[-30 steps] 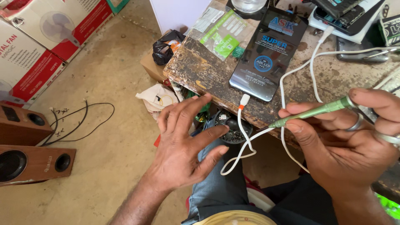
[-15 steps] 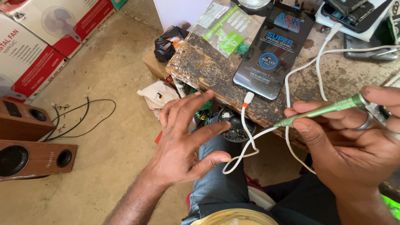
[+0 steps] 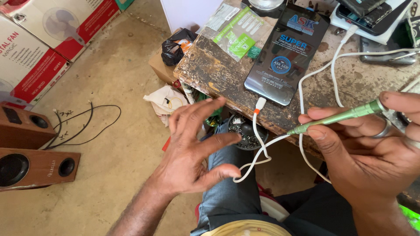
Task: The person repairs a disassembled smartphone at a cluttered workbench, using a green precision screwdriver to work on the phone's internal components and battery. They then handle a white charging cable and a small part on their lap, before lifting the phone frame and pressing a screen panel onto it.
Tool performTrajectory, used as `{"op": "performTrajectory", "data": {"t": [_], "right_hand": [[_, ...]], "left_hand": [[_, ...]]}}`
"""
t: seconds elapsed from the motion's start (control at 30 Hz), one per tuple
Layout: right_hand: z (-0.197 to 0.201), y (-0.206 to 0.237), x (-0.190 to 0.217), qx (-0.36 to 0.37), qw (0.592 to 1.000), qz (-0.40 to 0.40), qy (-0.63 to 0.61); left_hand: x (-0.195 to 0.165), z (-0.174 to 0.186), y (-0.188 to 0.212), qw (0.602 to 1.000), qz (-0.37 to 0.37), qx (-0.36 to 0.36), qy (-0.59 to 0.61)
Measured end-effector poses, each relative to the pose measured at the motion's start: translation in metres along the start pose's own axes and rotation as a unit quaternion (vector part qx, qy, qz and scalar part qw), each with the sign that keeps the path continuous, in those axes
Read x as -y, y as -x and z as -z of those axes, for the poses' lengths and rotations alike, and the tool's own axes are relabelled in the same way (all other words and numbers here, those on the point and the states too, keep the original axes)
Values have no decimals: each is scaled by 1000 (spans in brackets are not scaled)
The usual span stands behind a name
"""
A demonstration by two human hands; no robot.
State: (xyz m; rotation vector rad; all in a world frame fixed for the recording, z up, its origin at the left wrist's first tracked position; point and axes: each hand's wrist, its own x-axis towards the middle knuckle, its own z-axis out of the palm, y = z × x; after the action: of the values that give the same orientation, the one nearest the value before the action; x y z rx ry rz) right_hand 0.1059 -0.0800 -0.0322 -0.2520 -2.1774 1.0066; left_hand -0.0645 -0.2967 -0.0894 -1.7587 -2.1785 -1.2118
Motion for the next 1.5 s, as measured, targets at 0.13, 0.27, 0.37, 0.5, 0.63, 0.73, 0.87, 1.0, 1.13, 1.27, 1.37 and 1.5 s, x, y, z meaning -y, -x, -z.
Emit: {"op": "performTrajectory", "data": {"t": [0.13, 0.27, 0.37, 0.5, 0.63, 0.73, 0.87, 1.0, 1.13, 1.27, 1.37, 1.5], "right_hand": [[0, 0, -1, 1, 1000, -2, -8], [-1, 2, -6, -26, 998, 35, -46], [1, 4, -9, -3, 999, 32, -34], [3, 6, -11, 10, 999, 32, -28], [3, 4, -9, -5, 999, 13, -34], [1, 3, -4, -1, 1000, 10, -17], [-1, 0, -1, -2, 1000, -6, 2], [-2, 0, 1, -3, 1000, -13, -1], [-2, 1, 1, -6, 1000, -12, -9], [-2, 2, 0, -10, 1000, -21, 0], [-2, 1, 0, -3, 1000, -2, -6], [-3, 3, 1, -9, 1000, -9, -2]], "left_hand": [[0, 3, -4, 998, -21, 38, 34], [3, 5, -12, 999, -36, 29, 3], [3, 6, -14, 998, -50, 32, 19], [0, 1, -16, 996, -63, 51, 23], [5, 5, -17, 997, -65, 39, -24], [9, 11, -15, 997, -58, 24, -35], [6, 8, -15, 998, -57, 28, 1], [3, 2, -18, 996, -69, 48, 11], [6, 6, -18, 996, -74, 49, -8], [12, 11, -14, 997, -64, 23, -23], [13, 11, -9, 999, -46, 11, -20], [10, 8, -5, 1000, -29, -3, -2]]}}
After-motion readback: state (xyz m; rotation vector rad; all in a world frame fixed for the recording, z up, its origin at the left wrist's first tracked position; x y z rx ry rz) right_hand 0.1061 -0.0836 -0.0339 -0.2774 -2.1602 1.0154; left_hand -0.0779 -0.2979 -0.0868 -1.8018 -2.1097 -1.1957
